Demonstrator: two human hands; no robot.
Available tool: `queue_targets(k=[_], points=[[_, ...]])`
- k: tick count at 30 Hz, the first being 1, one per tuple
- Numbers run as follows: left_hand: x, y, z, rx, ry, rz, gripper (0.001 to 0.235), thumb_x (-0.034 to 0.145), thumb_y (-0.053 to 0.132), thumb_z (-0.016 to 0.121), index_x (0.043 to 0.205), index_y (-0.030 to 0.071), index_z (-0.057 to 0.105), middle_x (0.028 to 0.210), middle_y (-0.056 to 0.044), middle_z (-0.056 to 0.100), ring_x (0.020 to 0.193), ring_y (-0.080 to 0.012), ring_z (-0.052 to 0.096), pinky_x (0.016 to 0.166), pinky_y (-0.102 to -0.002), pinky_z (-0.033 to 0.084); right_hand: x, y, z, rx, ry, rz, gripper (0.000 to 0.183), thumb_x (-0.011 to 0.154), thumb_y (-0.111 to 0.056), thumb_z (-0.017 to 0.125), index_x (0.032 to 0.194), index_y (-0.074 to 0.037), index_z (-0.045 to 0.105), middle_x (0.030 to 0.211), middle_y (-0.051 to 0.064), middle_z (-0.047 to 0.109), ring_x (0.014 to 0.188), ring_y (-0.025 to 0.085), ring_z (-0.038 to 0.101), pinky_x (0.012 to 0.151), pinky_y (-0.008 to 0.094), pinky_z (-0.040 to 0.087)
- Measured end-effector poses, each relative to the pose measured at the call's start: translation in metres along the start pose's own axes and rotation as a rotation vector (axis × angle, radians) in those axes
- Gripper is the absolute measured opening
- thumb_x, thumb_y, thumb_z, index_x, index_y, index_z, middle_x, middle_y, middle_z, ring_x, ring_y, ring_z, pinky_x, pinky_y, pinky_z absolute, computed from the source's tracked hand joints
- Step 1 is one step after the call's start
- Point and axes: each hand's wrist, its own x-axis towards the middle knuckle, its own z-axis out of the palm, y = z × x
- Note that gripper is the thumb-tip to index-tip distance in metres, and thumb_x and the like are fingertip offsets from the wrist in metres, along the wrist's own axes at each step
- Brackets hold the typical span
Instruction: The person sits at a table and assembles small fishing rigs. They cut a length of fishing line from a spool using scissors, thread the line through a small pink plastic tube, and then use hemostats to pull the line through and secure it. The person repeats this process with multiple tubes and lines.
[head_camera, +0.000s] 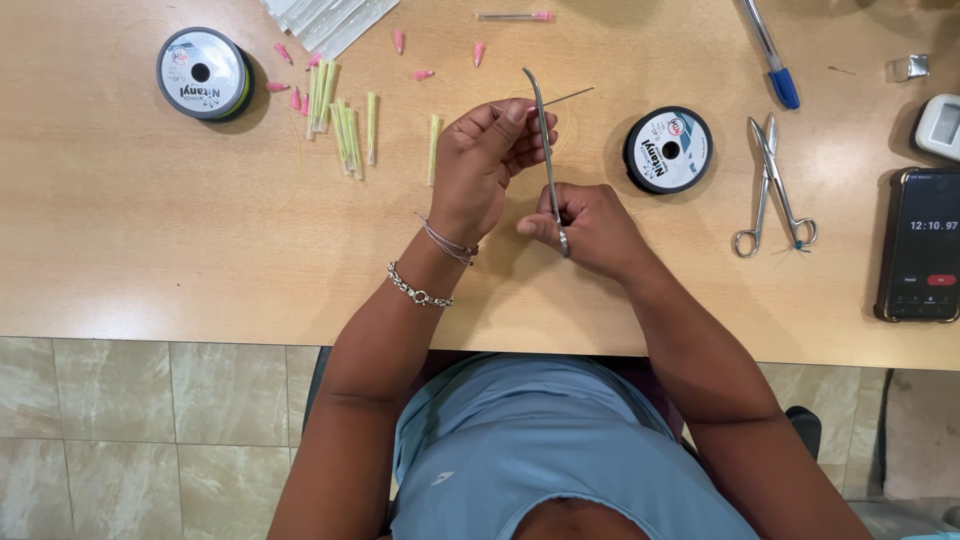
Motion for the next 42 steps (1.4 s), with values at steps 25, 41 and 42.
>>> queue_targets(k=[25, 41, 42], points=[[-0.017, 0.015, 0.019, 0.451, 0.021, 0.329, 0.016, 0.099, 0.023, 0.064, 0.094, 0.008, 0.061, 0.086, -0.008, 0.072, 0.078, -0.0168, 0.073, 0.073, -0.029, 0.066, 0.0, 0.018, 0.019, -0.687, 0.335, -0.175, 0.048, 0.085, -0.055, 0.082, 0.079, -0.015, 0.059, 0.065, 0.001, 0.066, 0.058, 0.033, 0.062, 0.053, 0.045, 0.044], [-0.003, 0.007, 0.004, -0.047, -0.18, 0.032, 0.014, 0.099, 0.015, 0.068, 0.102, 0.0, 0.069, 0.102, -0.023, 0.076, 0.082, -0.0287, 0.074, 0.082, -0.04, 0.065, -0.009, -0.022, -0.01, -0.057, -0.156, -0.043, 0.053, 0.075, -0.068, 0.071, 0.084, -0.019, 0.054, 0.067, -0.006, 0.053, 0.061, 0.008, 0.047, 0.057, 0.026, 0.037], [-0.003, 0.007, 0.003, -0.048, -0.185, 0.034, 0.014, 0.099, 0.015, 0.068, 0.102, 0.0, 0.069, 0.102, -0.023, 0.076, 0.082, -0.0287, 0.074, 0.082, -0.04, 0.065, -0.01, -0.023, -0.013, -0.06, -0.152, -0.045, 0.053, 0.075, -0.068, 0.071, 0.084, -0.019, 0.054, 0.067, -0.006, 0.053, 0.061, 0.008, 0.047, 0.057, 0.026, 0.037]])
